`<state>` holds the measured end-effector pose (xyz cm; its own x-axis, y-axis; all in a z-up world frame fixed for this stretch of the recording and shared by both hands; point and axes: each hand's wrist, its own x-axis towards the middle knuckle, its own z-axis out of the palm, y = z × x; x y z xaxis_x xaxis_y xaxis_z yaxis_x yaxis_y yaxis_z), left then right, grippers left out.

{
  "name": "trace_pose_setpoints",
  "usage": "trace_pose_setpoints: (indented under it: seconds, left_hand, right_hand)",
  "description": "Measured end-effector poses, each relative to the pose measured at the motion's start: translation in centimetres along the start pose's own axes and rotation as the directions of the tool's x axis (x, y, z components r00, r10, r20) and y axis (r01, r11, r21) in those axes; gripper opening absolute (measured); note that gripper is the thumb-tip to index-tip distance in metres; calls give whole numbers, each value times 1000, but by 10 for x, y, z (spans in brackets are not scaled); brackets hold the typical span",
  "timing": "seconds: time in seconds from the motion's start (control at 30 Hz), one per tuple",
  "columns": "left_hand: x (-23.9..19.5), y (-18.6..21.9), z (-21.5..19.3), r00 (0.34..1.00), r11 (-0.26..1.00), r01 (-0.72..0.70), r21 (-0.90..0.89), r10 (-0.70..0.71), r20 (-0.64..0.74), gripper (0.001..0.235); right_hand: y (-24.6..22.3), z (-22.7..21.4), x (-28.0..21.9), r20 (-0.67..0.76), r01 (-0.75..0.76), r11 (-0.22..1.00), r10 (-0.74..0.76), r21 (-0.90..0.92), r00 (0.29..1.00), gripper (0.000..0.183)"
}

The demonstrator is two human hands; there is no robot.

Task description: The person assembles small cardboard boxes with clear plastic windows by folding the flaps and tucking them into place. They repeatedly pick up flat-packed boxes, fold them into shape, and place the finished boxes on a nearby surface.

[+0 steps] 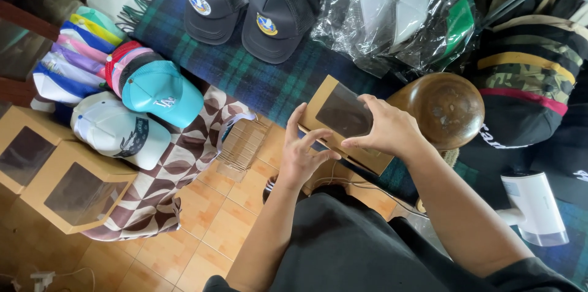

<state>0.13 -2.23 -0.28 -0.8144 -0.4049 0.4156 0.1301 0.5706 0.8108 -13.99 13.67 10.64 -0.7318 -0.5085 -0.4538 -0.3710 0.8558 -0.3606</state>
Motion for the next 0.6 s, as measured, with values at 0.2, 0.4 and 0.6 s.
trace_pose_setpoints:
  seconds: [0.2,0.4,0.6]
  left_hand:
    - [4,2,0,999,1000,30,-5,-31,-13,59]
    - [11,2,-6,997,998,70,-7,-70,-12,73]
    - [16,4,-12,987,988,148,-31,-146,69,68]
  right_hand:
    - [-6,-4,-1,5,-6,1000,6,-2,1000,106]
    - [-3,-1,2,0,6,1000,-6,-23,1000,108]
    - [6,4,-4,-38,27,999,-28,-24,999,132]
